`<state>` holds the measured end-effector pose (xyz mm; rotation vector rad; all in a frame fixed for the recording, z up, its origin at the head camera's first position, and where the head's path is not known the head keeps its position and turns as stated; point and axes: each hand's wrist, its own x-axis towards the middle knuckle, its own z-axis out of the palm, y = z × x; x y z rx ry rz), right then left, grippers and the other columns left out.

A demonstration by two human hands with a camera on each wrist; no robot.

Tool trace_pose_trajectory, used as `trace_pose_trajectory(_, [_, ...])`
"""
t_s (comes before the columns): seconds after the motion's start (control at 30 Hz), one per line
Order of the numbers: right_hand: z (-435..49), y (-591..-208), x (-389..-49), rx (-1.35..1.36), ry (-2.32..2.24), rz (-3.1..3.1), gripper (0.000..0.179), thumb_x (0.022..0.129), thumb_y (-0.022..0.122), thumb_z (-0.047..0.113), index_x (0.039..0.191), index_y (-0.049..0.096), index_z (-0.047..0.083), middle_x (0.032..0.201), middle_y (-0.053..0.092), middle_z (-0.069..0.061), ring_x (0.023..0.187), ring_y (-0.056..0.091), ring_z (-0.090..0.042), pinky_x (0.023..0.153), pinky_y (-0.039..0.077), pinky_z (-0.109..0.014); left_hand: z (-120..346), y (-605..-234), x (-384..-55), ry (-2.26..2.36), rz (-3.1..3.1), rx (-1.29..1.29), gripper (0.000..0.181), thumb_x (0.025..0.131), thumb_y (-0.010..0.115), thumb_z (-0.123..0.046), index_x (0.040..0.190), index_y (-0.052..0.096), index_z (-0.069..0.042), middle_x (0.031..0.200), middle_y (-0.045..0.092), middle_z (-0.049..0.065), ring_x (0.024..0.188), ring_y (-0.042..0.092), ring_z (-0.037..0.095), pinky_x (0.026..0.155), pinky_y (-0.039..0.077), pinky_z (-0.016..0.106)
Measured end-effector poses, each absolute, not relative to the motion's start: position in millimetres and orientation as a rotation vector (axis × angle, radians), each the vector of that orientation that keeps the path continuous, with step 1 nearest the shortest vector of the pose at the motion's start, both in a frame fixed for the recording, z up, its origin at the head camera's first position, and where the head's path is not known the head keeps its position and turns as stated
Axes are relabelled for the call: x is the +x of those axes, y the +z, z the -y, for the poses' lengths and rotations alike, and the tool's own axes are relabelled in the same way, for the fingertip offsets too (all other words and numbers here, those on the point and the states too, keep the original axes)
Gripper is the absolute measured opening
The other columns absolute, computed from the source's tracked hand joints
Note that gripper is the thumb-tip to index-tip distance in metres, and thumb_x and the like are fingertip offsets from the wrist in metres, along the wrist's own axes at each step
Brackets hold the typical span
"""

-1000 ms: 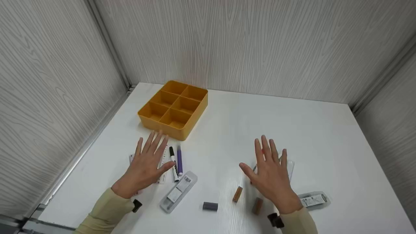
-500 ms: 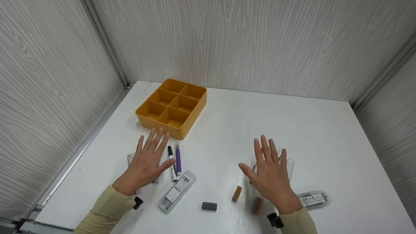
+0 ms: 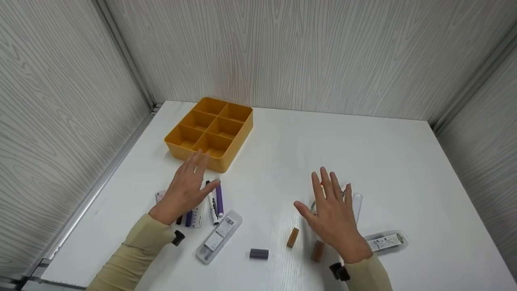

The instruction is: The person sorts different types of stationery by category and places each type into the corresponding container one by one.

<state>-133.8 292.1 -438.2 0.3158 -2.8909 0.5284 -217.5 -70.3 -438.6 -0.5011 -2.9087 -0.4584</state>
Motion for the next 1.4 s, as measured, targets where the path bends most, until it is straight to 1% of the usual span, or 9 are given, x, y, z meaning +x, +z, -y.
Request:
trace_pose_trajectory(0.1, [-290, -438, -137, 0.339, 0.56, 2.86, 0.074, 0.098, 0.055, 0.046, 0.157, 0.025, 0.012, 0.166, 0.015, -0.015, 0.151, 0.013, -0.043, 0.113, 0.006, -0.073, 68, -437, -229, -0.457, 2.851, -0.479, 0.067, 0.099, 0.059, -0.038, 0.152, 0.034, -0.006, 0.155, 0.036, 0.015, 0.144, 0.035, 0.032, 0.118, 0.032, 0.047])
trace_pose_trajectory(0.2, [-287, -437, -141, 0.358, 0.595, 2.825, 0.07, 0.099, 0.056, 0.043, 0.155, 0.03, 0.011, 0.164, 0.019, -0.016, 0.149, 0.017, -0.043, 0.112, 0.011, -0.073, 65, -435, -244, -0.489, 2.794, -0.454, 0.051, 0.099, 0.062, -0.027, 0.143, 0.048, -0.006, 0.143, 0.05, 0.013, 0.132, 0.048, 0.028, 0.112, 0.042, 0.04])
trace_pose_trajectory(0.33, [-280, -437, -149, 0.359, 0.633, 2.807, 0.065, 0.1, 0.056, 0.039, 0.152, 0.034, 0.007, 0.162, 0.022, -0.018, 0.145, 0.024, -0.044, 0.111, 0.017, -0.071, 60, -436, -262, -0.581, 2.756, -0.453, 0.036, 0.099, 0.06, -0.02, 0.133, 0.059, -0.006, 0.133, 0.058, 0.011, 0.122, 0.056, 0.025, 0.106, 0.047, 0.035])
trace_pose_trajectory(0.5, [-270, -439, -163, 0.353, 0.668, 2.774, 0.06, 0.101, 0.057, 0.034, 0.148, 0.039, 0.003, 0.159, 0.029, -0.019, 0.139, 0.036, -0.045, 0.109, 0.029, -0.065, 53, -442, -275, -0.625, 2.736, -0.455, 0.028, 0.1, 0.06, -0.019, 0.125, 0.065, -0.006, 0.121, 0.067, 0.01, 0.11, 0.064, 0.024, 0.099, 0.052, 0.033])
trace_pose_trajectory(0.77, [-249, -439, -192, 0.428, 0.674, 2.701, 0.048, 0.1, 0.06, 0.024, 0.14, 0.047, 0.001, 0.149, 0.042, -0.019, 0.122, 0.055, -0.04, 0.1, 0.045, -0.058, 42, -449, -283, -0.729, 2.749, -0.426, 0.02, 0.097, 0.064, -0.022, 0.109, 0.072, -0.008, 0.099, 0.069, 0.006, 0.092, 0.062, 0.021, 0.086, 0.056, 0.03])
trace_pose_trajectory(0.97, [-226, -438, -221, 0.539, 0.607, 2.621, 0.038, 0.099, 0.06, 0.02, 0.131, 0.053, 0.001, 0.137, 0.051, -0.021, 0.108, 0.062, -0.037, 0.092, 0.052, -0.052, 33, -446, -287, -0.797, 2.757, -0.368, 0.016, 0.093, 0.068, -0.02, 0.1, 0.073, -0.007, 0.088, 0.069, 0.006, 0.08, 0.061, 0.019, 0.074, 0.054, 0.029])
trace_pose_trajectory(1.07, [-214, -438, -236, 0.58, 0.576, 2.59, 0.033, 0.098, 0.06, 0.016, 0.127, 0.056, -0.001, 0.132, 0.054, -0.021, 0.102, 0.063, -0.036, 0.088, 0.054, -0.049, 28, -445, -290, -0.801, 2.746, -0.341, 0.014, 0.092, 0.07, -0.017, 0.097, 0.075, -0.005, 0.088, 0.072, 0.007, 0.077, 0.064, 0.02, 0.073, 0.055, 0.03])
trace_pose_trajectory(1.23, [-192, -436, -261, 0.624, 0.501, 2.606, 0.029, 0.099, 0.059, 0.015, 0.123, 0.057, -0.001, 0.127, 0.056, -0.018, 0.101, 0.063, -0.033, 0.086, 0.055, -0.047, 26, -445, -294, -0.791, 2.752, -0.252, 0.012, 0.093, 0.068, -0.012, 0.099, 0.077, -0.006, 0.092, 0.075, 0.008, 0.077, 0.068, 0.019, 0.073, 0.058, 0.03])
trace_pose_trajectory(1.4, [-175, -433, -287, 0.689, 0.411, 2.61, 0.027, 0.098, 0.06, 0.012, 0.12, 0.058, -0.004, 0.123, 0.058, -0.019, 0.1, 0.064, -0.034, 0.085, 0.055, -0.047, 22, -442, -294, -0.824, 2.767, -0.189, 0.013, 0.094, 0.068, -0.014, 0.101, 0.078, -0.007, 0.093, 0.076, 0.007, 0.078, 0.068, 0.019, 0.075, 0.057, 0.032])
